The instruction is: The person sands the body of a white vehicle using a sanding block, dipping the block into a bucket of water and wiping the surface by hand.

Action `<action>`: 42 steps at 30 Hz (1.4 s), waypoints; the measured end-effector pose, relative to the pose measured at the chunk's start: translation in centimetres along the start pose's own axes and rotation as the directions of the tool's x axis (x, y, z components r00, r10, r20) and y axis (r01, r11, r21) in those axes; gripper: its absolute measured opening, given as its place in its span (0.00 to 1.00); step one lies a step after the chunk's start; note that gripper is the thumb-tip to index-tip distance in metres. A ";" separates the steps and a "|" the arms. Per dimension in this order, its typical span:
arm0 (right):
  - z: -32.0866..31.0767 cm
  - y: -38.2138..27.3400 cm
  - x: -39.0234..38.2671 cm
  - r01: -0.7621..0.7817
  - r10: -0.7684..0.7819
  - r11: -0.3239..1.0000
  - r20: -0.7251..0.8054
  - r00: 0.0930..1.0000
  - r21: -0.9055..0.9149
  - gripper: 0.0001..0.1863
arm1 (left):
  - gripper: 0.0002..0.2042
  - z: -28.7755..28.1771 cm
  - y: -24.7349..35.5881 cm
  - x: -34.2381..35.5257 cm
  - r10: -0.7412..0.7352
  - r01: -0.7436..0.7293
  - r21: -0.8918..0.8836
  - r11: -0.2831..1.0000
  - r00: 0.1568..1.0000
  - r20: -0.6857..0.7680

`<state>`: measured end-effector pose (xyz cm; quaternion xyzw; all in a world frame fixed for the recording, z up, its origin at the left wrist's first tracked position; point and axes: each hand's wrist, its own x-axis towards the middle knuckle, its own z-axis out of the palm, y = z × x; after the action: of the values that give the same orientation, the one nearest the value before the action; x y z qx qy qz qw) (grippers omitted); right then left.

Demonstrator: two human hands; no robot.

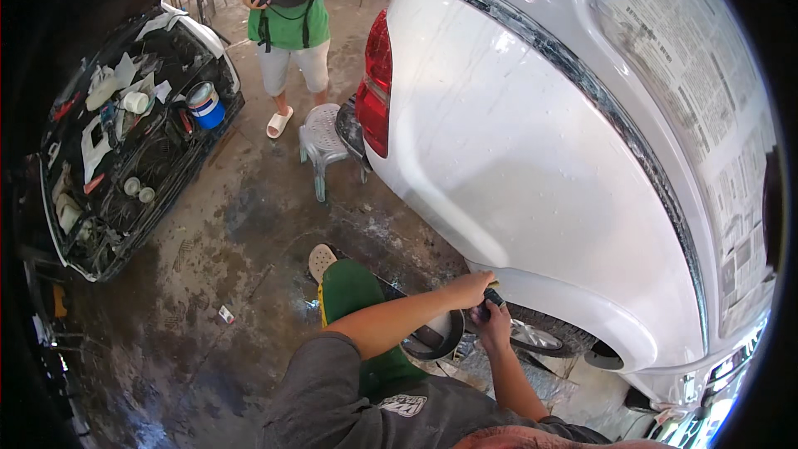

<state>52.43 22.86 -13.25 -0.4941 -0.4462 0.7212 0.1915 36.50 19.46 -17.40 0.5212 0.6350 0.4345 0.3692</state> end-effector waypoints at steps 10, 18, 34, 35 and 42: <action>0.8 -0.7 -0.4 -0.059 0.047 0.981 0.070 0.996 0.187 0.14 | 0.21 0.8 -1.0 -0.6 0.183 -0.206 0.059 0.977 0.946 0.267; -0.4 -0.1 0.1 -0.022 0.021 0.999 0.020 1.000 0.046 0.13 | 0.14 1.7 -4.0 2.0 -0.031 0.032 -0.186 0.982 0.999 0.011; -3.3 0.1 1.4 0.147 -0.148 0.978 0.007 0.989 -0.147 0.08 | 0.14 -1.3 -0.4 2.0 -0.166 0.300 -0.480 0.824 0.939 0.301; -3.5 0.2 1.5 0.149 -0.149 0.974 0.011 0.989 -0.168 0.08 | 0.13 -1.5 -0.2 2.0 -0.195 0.374 -0.479 0.794 0.903 0.383; -3.0 0.9 1.6 0.129 -0.181 0.962 -0.209 0.961 -0.240 0.10 | 0.14 -0.5 -1.1 2.0 -0.156 0.246 -0.399 0.883 0.957 0.245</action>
<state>54.55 24.90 -15.21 -0.5556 -0.5371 0.5870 0.2413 35.29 21.30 -18.31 0.4012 0.5343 0.4652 0.5807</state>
